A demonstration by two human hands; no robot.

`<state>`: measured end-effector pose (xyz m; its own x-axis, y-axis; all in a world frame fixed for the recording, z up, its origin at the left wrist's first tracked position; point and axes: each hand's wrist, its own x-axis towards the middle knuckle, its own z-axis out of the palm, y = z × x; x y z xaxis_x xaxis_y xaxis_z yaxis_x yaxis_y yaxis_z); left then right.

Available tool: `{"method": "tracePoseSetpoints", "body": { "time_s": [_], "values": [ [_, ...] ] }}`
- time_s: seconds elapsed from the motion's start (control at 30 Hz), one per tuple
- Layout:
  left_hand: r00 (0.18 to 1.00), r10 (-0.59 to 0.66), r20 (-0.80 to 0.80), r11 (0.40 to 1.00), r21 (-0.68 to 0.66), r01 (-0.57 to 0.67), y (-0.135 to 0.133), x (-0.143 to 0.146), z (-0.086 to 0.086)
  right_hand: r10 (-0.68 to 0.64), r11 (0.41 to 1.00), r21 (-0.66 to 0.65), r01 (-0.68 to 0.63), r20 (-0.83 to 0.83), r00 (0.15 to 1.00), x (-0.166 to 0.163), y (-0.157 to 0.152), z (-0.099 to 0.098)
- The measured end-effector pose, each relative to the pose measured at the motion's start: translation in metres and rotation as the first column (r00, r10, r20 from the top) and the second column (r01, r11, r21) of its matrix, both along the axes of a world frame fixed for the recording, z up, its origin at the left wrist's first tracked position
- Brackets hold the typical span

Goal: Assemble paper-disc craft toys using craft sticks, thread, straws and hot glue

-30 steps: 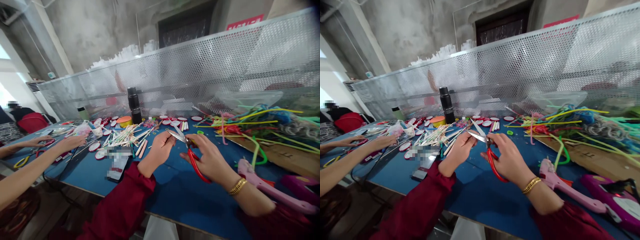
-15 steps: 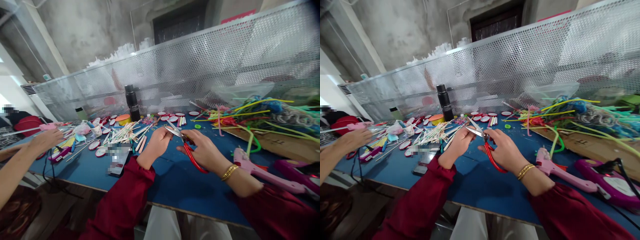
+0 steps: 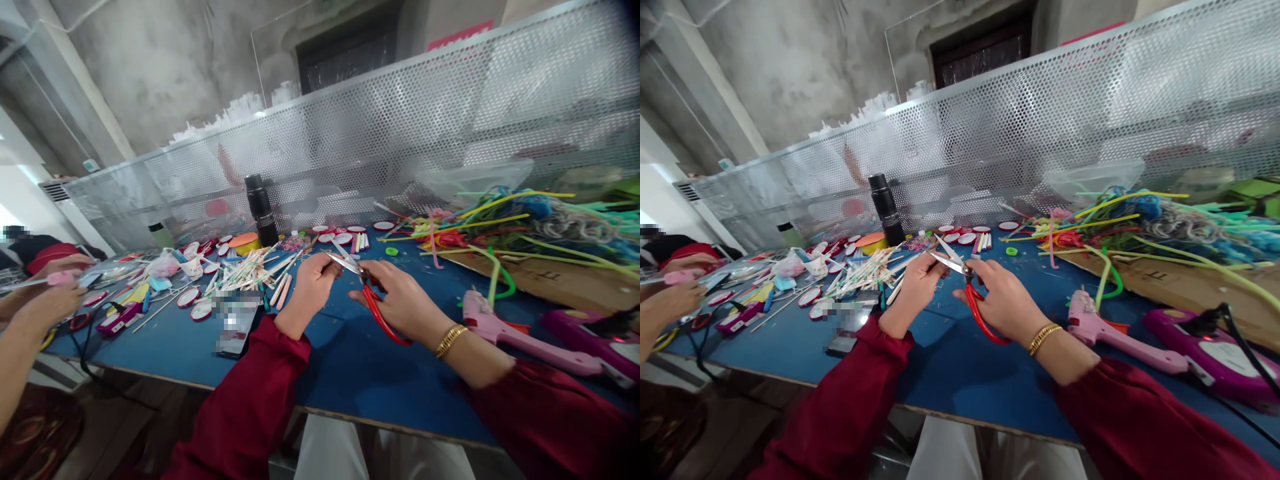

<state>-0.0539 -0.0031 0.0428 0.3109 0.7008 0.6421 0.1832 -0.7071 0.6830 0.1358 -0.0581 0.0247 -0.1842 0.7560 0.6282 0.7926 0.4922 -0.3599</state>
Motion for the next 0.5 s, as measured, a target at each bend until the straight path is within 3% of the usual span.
{"method": "tracePoseSetpoints", "body": {
  "time_s": [0.23,0.5],
  "values": [
    [0.995,0.076,-0.072,0.997,0.002,-0.076,-0.0034,0.0009,0.0032,-0.02,1.0,0.024,0.02,0.011,1.0,-0.0036,-0.0026,0.0001],
    [0.991,0.078,-0.108,0.997,-0.008,-0.08,-0.0001,0.0004,0.0,-0.025,1.0,0.014,0.024,0.037,0.999,-0.0034,-0.0036,0.001]
  ]
}}
